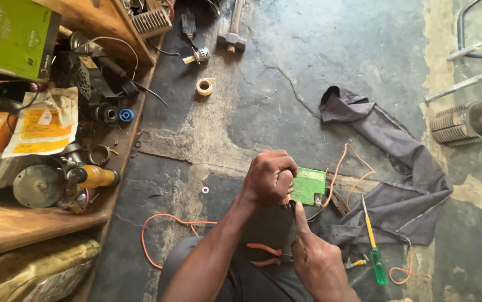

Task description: The person sits on the floor and uses a screwdriver to adjust a cylindrical electrical component held in their left hand. They repeatedly insert the screwdriver into the component's slots and turn it while rotating the object.

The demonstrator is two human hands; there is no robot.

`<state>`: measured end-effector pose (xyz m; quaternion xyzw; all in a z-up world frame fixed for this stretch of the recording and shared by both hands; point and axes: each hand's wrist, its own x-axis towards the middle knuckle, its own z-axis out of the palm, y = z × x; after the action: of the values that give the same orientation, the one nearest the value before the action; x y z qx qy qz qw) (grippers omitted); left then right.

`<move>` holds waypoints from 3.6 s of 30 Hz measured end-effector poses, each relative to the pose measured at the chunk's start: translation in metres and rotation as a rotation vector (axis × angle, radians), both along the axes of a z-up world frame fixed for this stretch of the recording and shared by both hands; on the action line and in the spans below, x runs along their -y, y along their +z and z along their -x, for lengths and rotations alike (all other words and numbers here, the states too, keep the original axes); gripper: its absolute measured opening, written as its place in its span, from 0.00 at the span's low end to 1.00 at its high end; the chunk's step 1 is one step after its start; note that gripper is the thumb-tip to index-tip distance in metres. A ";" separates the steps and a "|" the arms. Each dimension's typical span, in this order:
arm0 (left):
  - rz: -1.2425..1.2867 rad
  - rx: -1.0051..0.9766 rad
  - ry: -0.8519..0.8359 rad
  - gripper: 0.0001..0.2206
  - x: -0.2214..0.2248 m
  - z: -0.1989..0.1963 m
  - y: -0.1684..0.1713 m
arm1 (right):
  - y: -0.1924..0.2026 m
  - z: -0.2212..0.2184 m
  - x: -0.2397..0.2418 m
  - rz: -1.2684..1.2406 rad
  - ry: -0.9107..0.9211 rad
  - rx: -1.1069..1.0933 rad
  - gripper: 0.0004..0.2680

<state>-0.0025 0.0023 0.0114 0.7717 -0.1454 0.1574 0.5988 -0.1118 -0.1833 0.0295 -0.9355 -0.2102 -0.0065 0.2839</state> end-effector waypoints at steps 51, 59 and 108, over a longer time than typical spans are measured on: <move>-0.032 0.049 0.012 0.06 0.008 0.004 -0.008 | 0.009 0.002 0.001 -0.125 -0.051 -0.039 0.18; 0.002 0.024 -0.027 0.07 0.005 0.000 -0.006 | 0.006 0.006 0.009 -0.008 0.044 0.042 0.15; 0.007 0.042 0.039 0.06 0.005 -0.001 -0.014 | 0.011 -0.003 0.004 -0.087 -0.076 -0.023 0.19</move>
<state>-0.0013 -0.0032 -0.0023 0.7689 -0.1424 0.1858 0.5950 -0.1087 -0.1874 0.0401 -0.9297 -0.1706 -0.0156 0.3262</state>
